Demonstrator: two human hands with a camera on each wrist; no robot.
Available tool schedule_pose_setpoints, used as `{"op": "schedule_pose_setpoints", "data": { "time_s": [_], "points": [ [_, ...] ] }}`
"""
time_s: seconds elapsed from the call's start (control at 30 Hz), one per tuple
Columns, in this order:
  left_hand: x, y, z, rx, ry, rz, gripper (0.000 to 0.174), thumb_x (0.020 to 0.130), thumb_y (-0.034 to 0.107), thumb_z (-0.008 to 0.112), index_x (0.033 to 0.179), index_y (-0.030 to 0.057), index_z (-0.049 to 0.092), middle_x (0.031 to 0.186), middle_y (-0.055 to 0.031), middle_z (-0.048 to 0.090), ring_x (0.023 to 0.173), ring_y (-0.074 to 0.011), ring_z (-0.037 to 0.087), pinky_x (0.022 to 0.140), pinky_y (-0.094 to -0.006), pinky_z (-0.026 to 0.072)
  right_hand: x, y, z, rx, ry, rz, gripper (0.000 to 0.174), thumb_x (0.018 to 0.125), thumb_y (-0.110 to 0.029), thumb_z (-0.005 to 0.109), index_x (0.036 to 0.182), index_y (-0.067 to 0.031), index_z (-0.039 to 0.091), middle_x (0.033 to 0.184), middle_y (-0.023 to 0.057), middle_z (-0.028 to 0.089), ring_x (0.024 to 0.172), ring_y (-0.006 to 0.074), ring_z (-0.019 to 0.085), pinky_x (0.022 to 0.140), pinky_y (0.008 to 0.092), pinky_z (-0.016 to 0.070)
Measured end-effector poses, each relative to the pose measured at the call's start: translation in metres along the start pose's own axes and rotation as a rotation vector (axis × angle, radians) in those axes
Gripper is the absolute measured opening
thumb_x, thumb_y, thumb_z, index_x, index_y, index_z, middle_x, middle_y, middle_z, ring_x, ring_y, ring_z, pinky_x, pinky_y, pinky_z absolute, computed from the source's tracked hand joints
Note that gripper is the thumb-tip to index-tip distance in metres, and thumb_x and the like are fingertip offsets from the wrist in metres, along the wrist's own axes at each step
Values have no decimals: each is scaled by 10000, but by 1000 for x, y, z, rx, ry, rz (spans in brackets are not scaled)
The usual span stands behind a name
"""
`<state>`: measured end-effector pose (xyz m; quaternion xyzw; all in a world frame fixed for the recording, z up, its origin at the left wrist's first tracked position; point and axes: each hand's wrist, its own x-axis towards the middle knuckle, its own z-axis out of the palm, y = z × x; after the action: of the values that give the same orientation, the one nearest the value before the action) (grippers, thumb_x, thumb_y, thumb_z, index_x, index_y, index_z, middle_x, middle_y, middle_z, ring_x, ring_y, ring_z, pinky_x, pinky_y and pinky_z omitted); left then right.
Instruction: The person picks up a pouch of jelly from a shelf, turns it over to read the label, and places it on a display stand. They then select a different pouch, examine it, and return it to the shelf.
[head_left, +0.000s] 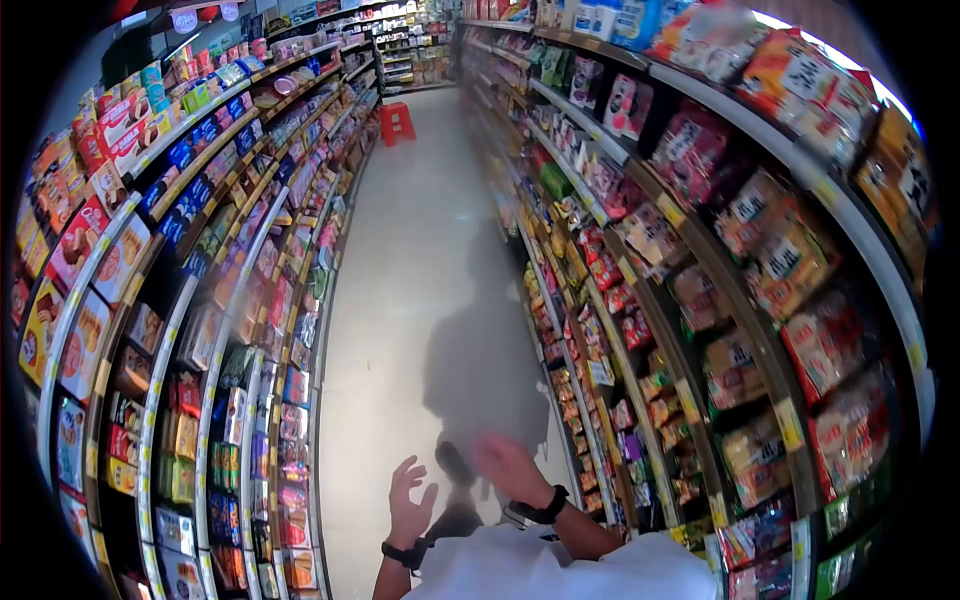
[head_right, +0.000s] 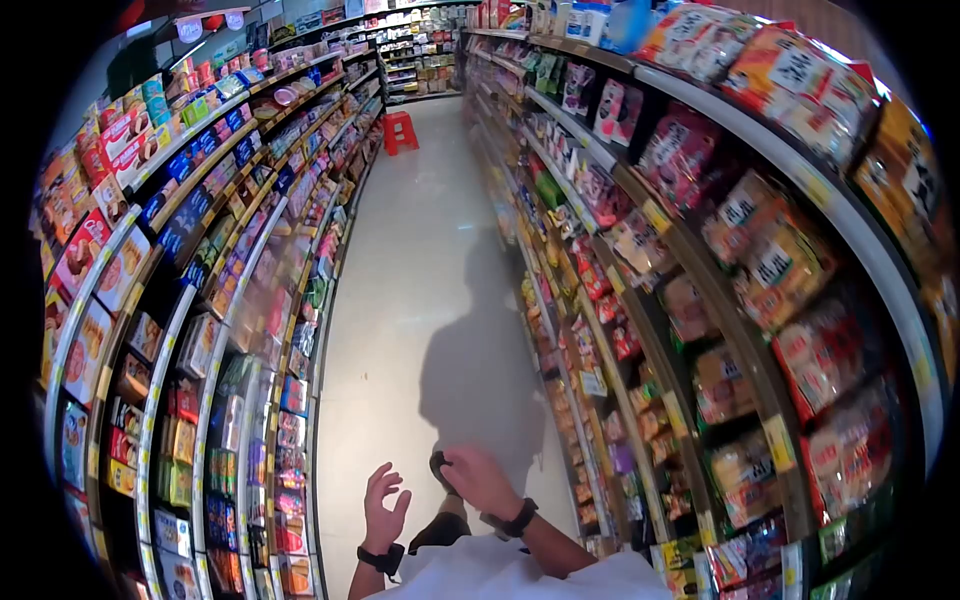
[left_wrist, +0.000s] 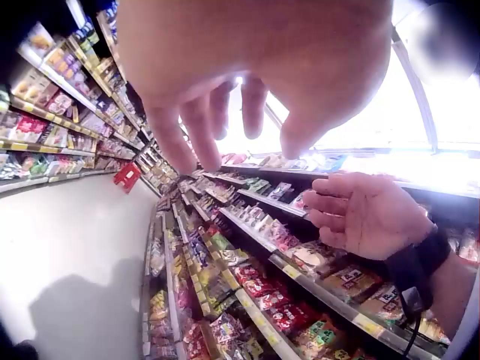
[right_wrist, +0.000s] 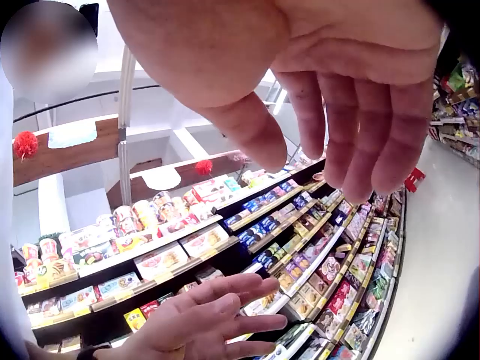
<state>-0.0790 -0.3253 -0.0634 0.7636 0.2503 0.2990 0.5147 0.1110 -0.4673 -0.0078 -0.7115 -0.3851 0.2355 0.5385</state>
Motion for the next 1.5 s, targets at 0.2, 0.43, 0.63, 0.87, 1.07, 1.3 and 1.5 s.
{"op": "schedule_pose_setpoints", "data": {
  "time_s": [0.2, 0.43, 0.63, 0.87, 1.07, 1.3, 1.5],
  "points": [
    [142, -50, 8, 43, -59, 10, 338, 851, 48, 740, 1173, 21, 638, 1391, -154, 538, 1065, -237, 657, 857, -345, 559, 139, 17, 0, -1, -74, 82, 311, 942, -241, 673, 1132, 3, 647, 980, 120, 689, 852, 199, 667, 764, 352, 532],
    [325, -78, -4, 278, -423, -42, 387, 914, 260, 718, 1210, 22, 640, 1149, -159, 681, 1040, -302, 665, 898, -391, 535, 307, 2, -48, 16, 81, 115, 325, 954, -241, 661, 1174, -2, 651, 955, 131, 725, 857, 217, 702, 780, 341, 541],
    [433, -93, -15, 287, -518, -181, 403, 922, 315, 707, 1204, 33, 650, 1198, -140, 683, 1054, -298, 666, 891, -391, 532, 409, 37, -58, 2, 154, 108, 348, 945, -226, 678, 1212, -7, 640, 1019, 141, 728, 911, 221, 712, 790, 338, 558],
    [557, -128, 14, 370, -600, -195, 441, 940, 387, 677, 1231, 57, 659, 1197, -144, 688, 1051, -310, 665, 895, -388, 532, 554, 84, -82, 86, 134, 162, 361, 928, -213, 696, 1201, 15, 632, 1063, 155, 712, 902, 211, 707, 784, 321, 560],
    [700, -126, 42, 378, -624, -164, 459, 937, 375, 684, 1238, 30, 653, 1178, -161, 696, 1035, -311, 678, 883, -393, 535, 725, 101, -110, -98, 135, -36, 356, 918, -212, 692, 1194, 6, 638, 1130, 168, 684, 961, 263, 685, 837, 360, 545],
    [842, -136, 51, 399, -456, -119, 376, 903, 258, 739, 1175, 9, 664, 1120, -164, 711, 1014, -296, 691, 855, -385, 549, 862, 91, -149, -30, 157, -31, 344, 931, -232, 684, 1193, -14, 635, 1106, 149, 685, 968, 262, 666, 855, 366, 532],
    [952, -177, 63, 347, -447, -174, 392, 921, 283, 697, 1196, 5, 664, 1177, -170, 693, 1032, -307, 683, 888, -394, 538, 946, 111, -177, 117, 182, 41, 328, 932, -227, 696, 1196, -42, 643, 1024, 93, 700, 871, 173, 683, 777, 312, 539]
  ]
}}
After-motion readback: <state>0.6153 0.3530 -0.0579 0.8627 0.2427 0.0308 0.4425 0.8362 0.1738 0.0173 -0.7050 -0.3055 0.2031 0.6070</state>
